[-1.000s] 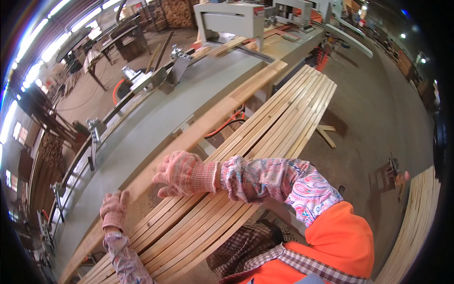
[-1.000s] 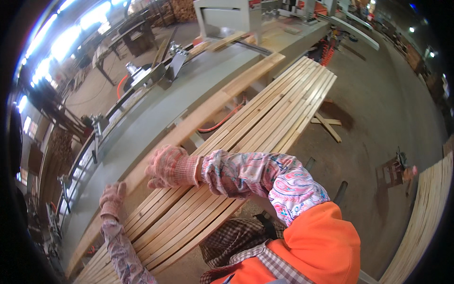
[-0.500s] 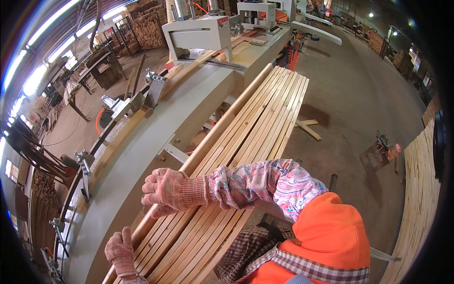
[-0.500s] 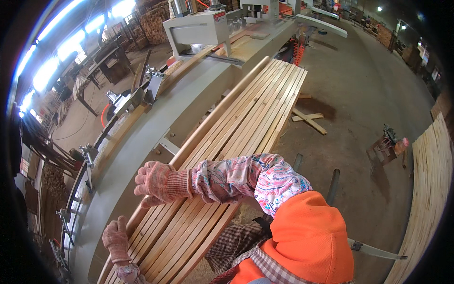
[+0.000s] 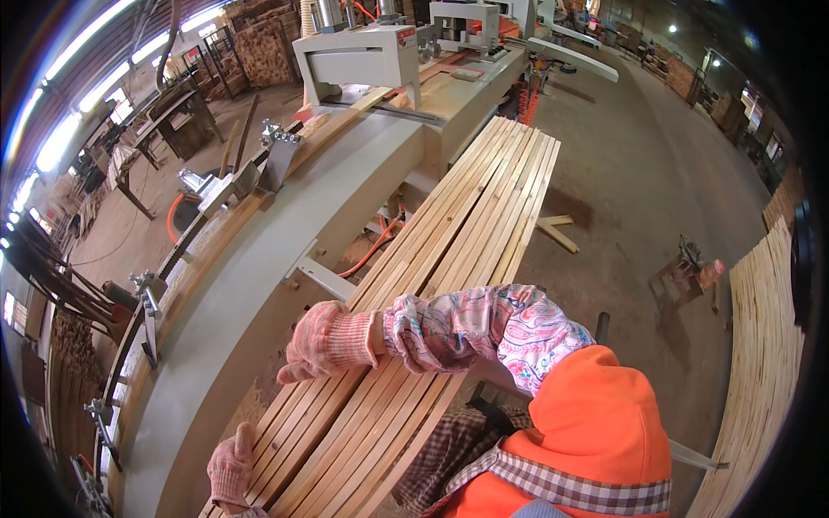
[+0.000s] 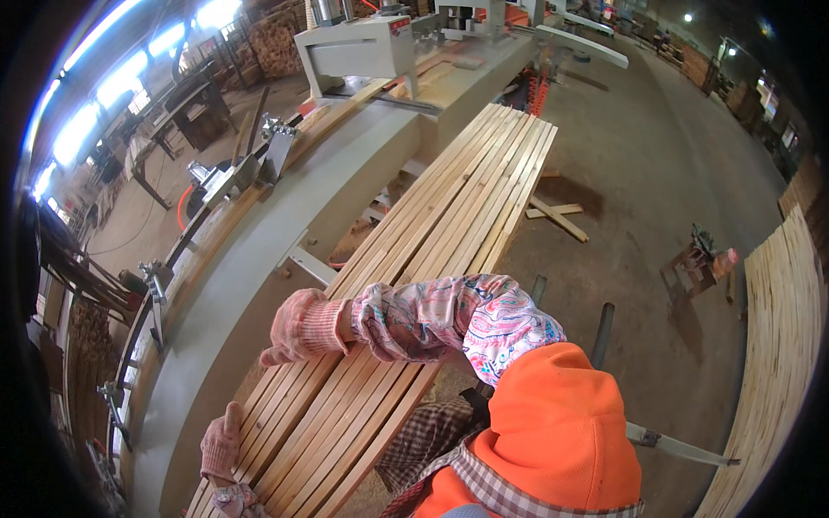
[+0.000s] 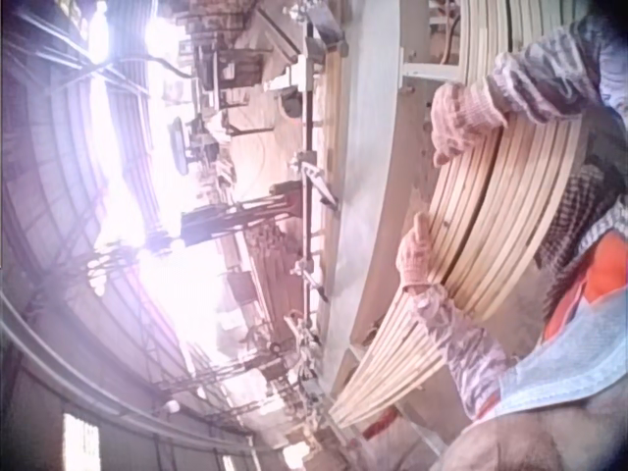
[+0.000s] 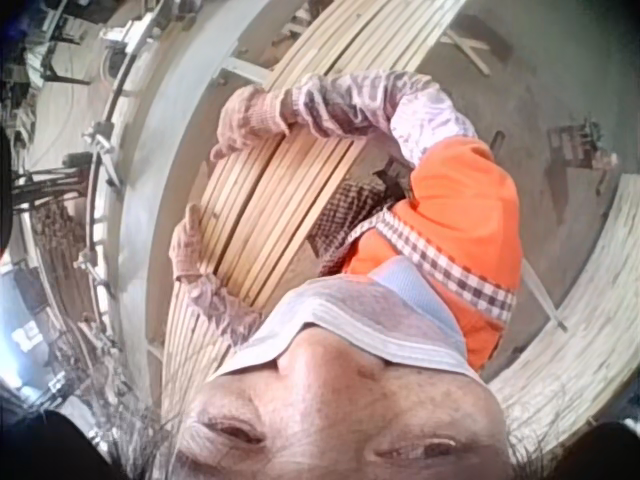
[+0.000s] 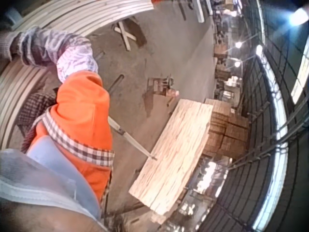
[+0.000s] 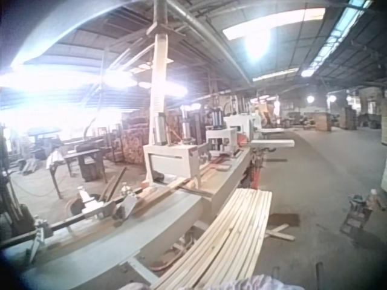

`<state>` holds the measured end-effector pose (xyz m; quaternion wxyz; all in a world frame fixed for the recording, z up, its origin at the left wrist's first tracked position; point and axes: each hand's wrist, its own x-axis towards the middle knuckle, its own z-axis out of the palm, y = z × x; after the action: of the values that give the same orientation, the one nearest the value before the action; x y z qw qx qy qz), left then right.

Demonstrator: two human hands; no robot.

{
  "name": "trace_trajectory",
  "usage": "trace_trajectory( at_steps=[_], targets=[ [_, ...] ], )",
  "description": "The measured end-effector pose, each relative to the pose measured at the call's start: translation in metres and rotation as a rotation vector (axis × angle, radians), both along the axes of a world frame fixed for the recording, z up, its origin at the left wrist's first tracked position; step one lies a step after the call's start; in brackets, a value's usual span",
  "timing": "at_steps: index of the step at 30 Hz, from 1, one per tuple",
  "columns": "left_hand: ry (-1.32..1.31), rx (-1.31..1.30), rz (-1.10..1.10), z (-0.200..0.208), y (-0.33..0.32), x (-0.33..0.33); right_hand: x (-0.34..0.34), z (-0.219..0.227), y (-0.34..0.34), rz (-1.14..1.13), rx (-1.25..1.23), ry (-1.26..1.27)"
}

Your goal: The person repeatedly picks up thin wooden planks from a pile and places them onto a conveyor table, stacking them in a neat pile. The person uses both hands to handle the planks and aligns them as they stack.

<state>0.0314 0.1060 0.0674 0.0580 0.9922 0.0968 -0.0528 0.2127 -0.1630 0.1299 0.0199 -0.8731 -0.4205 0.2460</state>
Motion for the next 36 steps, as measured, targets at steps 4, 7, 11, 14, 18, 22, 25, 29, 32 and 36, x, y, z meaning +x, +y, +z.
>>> trace_trajectory(
  at_steps=[4, 7, 11, 14, 18, 22, 25, 29, 32, 36],
  targets=[
    [0.017, 0.012, 0.037, 0.010, -0.012, 0.003, 0.005, -0.008, 0.004, -0.001, 0.020, 0.022],
    [0.051, 0.003, 0.073, 0.011, -0.014, 0.008, 0.007, -0.012, 0.004, 0.015, 0.016, 0.021],
    [0.130, -0.030, 0.205, 0.015, -0.021, 0.012, 0.001, 0.001, 0.000, -0.023, -0.015, 0.022],
    [-0.032, 0.025, 0.059, -0.007, 0.000, 0.002, 0.001, 0.000, 0.002, -0.011, 0.005, 0.018],
    [0.081, -0.049, 0.205, 0.020, -0.027, 0.010, 0.003, -0.009, 0.004, -0.016, 0.020, -0.021],
    [-0.005, 0.006, 0.125, 0.007, -0.014, 0.008, 0.005, -0.013, 0.009, -0.022, 0.028, -0.038],
    [-0.087, 0.055, -0.035, -0.010, 0.000, 0.005, 0.005, -0.016, 0.005, -0.022, 0.078, -0.057],
    [-0.080, 0.187, -0.335, -0.021, 0.016, 0.008, 0.028, -0.056, 0.015, 0.202, 0.108, -0.192],
    [0.006, 0.144, -0.271, -0.021, 0.024, 0.009, 0.013, -0.029, 0.025, 0.106, -0.046, -0.119],
    [0.152, 0.010, -0.116, -0.018, 0.026, 0.019, 0.002, -0.014, 0.002, 0.022, 0.062, -0.091]
  ],
)
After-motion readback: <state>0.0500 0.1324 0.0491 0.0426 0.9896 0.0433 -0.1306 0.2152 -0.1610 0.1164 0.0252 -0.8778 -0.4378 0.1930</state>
